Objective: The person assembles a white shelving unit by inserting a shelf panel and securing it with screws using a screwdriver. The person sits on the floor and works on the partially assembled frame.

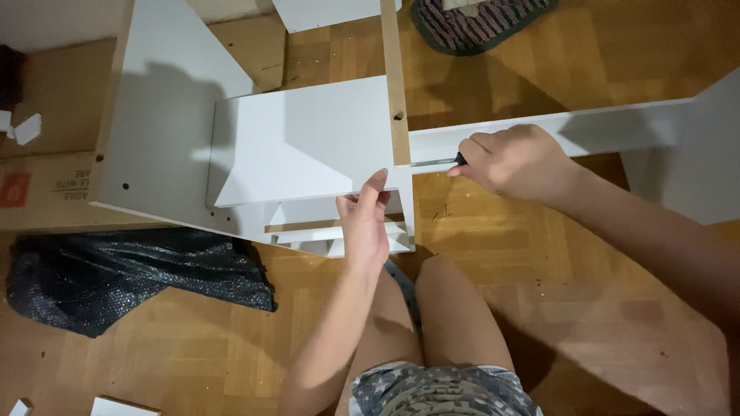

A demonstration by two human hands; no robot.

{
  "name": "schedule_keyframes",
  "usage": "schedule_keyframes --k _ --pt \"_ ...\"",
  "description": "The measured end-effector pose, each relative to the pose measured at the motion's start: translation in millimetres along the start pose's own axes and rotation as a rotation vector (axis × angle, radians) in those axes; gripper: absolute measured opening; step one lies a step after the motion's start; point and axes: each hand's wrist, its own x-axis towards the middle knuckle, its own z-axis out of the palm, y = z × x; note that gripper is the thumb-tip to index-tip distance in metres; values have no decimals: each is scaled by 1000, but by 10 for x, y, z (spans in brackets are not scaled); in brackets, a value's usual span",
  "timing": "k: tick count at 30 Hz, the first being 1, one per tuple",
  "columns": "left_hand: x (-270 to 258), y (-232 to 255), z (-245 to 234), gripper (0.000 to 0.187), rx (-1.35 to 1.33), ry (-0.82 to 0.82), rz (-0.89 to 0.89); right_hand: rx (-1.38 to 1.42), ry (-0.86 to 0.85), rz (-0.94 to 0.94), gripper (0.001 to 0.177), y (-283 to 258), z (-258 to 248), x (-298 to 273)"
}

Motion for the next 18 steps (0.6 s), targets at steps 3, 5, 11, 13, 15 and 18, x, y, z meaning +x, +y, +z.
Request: schedule_keyframes --k 3,5,11,13,15,18 --pt "-34 55 60 58 44 46 -27 153 -133 104 42 44 26 35" --pt "-33 66 80 59 56 52 -36 251 -234 164 42 78 35 67" --pt "-19 69 30 62 64 39 -51 527 -561 332 45 173 -31 241" --pt "-4 41 3 62 58 12 -43 564 -634 374 47 204 -68 270" --pt "25 -15 -52 59 27 -36 -22 587 -724 434 52 218 -97 287" --pt "-156 215 185 57 35 63 -92 528 -625 375 48 182 -106 249"
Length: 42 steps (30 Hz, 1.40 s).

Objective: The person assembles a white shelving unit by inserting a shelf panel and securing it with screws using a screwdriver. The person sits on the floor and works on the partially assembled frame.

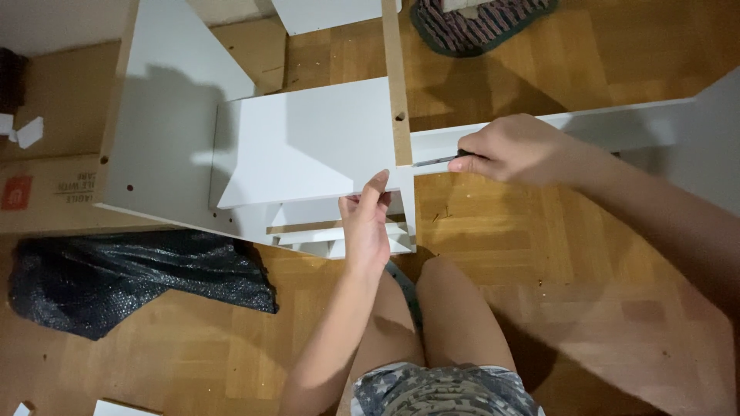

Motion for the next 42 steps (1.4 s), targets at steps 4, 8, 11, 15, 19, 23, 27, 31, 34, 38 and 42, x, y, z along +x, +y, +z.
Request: schedule_keyframes --k 4,8,11,15,19,23,27,31,34,38,42 --pt "36 -167 -37 52 -19 24 39 -401 383 -262 46 171 340 -121" --pt "86 -298 -96 48 -11 14 106 -501 581 -337 48 145 372 -113" --pt "116 -323 -103 45 29 56 75 -247 321 -199 51 196 239 22" --pt "71 -266 -45 42 -4 25 103 166 -137 3 60 262 35 215" --pt "74 -283 -77 43 -52 12 113 257 -199 50 61 247 67 124" --pt "69 -291 -56 39 -7 23 90 -18 320 -211 44 95 127 -167" --pt "71 -313 -49 38 -57 -12 151 -659 866 -453 32 176 416 -169" --pt "109 -352 -92 37 -15 -59 171 -757 800 -398 40 138 312 -163" --pt "108 -356 -61 37 -29 41 120 -612 653 -416 43 108 148 -167" --pt "193 -474 -168 36 7 48 139 -431 371 -337 48 159 74 -94" --pt "138 -400 -113 35 27 92 92 -364 224 -272 49 185 90 -33"
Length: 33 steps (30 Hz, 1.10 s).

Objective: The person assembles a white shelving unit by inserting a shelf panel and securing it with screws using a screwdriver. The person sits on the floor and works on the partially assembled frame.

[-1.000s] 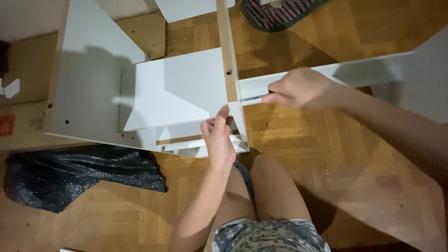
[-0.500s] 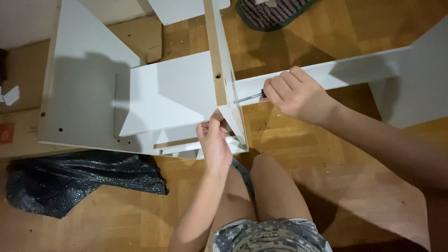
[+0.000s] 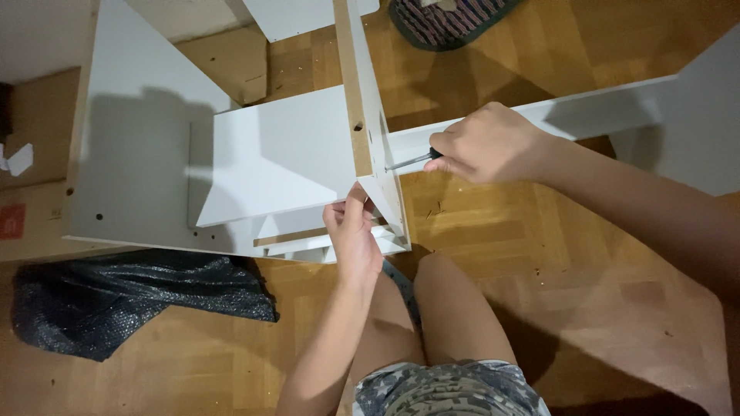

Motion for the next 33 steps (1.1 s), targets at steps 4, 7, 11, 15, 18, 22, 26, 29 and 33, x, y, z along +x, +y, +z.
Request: schedule_keyframes --k 4,7,11,15,18,22,26,29,33 --pt "4 -2 -4 36 -48 -46 49 23 35 29 50 -19 37 -41" --pt "-56 48 -15 36 -2 -49 19 -15 90 47 48 -122 65 -135" --pt "-249 79 -142 26 -13 -222 99 -8 391 203 39 -428 213 -469" --pt "-678 176 -284 27 25 -358 157 390 643 721 28 -879 823 -1112" --pt "-833 -121 -699 30 114 -386 140 617 657 1059 28 -1332 1583 -1732" --pt "-1058 -525 -1055 25 95 -376 2 896 702 1211 34 -1807 1900 -2288" --pt "-1143 -963 -1191 21 107 -494 -54 1037 655 1400 34 -1991 2033 -2633" --pt "-1116 -1392 -1151 21 178 -518 -100 1079 683 1453 36 -1989 2315 -2874" --pt "-1043 -1948 -898 21 261 -523 -185 1044 614 1474 39 -1801 2569 -3085"
